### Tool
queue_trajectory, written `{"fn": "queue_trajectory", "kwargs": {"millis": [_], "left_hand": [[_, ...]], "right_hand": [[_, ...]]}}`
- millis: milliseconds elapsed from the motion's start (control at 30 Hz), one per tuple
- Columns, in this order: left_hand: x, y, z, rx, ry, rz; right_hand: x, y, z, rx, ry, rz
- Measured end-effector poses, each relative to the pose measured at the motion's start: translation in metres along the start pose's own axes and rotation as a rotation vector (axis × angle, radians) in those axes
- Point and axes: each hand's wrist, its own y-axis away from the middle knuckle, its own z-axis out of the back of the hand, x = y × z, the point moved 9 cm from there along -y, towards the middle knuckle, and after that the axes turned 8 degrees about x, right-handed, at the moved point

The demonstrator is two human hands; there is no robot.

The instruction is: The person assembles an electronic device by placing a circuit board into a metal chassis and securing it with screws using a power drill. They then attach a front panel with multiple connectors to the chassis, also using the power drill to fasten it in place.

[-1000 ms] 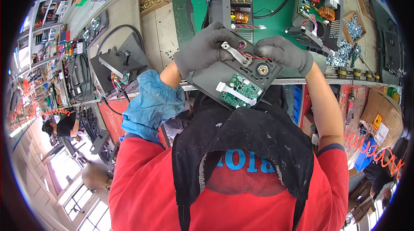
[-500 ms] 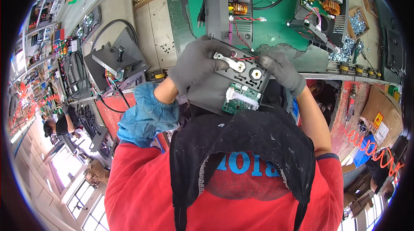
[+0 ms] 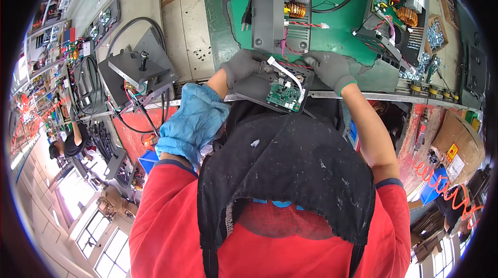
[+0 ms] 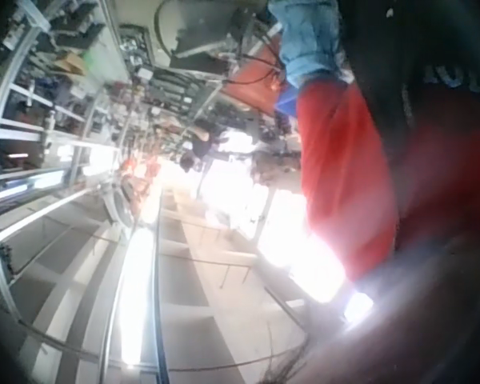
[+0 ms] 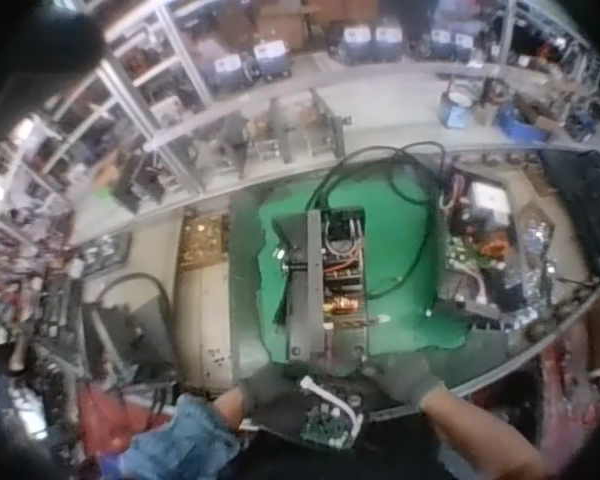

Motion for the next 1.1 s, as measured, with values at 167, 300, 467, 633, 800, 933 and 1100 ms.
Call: {"fn": "queue_trajectory", "kwargs": {"millis": [167,300,467,633,800,933,1100], "left_hand": [[-0.01,-0.011,-0.004,-0.052,0.076,-0.014],[-0.022,-0.009,-0.011,-0.117,0.002,0.064],[-0.002,-0.007,-0.012,-0.149,-0.096,0.096],[0.0,-0.011,-0.014,-0.134,-0.126,0.087],[-0.005,-0.003,-0.005,-0.192,-0.08,0.057],[-0.016,0.007,0.009,-0.281,-0.049,0.075],[-0.01,0.003,0.008,-0.308,-0.069,0.118]], "right_hand": [[-0.016,0.002,0.048,-0.342,0.072,-0.133],[-0.018,-0.008,0.051,-0.343,0.191,-0.215],[0.011,0.005,0.059,-0.446,0.071,-0.001],[0.041,-0.032,0.025,-0.272,0.078,-0.033],[0.019,-0.05,0.038,-0.205,0.221,-0.182],[-0.009,-0.021,0.089,-0.435,0.263,-0.218],[-0.014,0.014,0.083,-0.531,-0.407,0.049]]}}
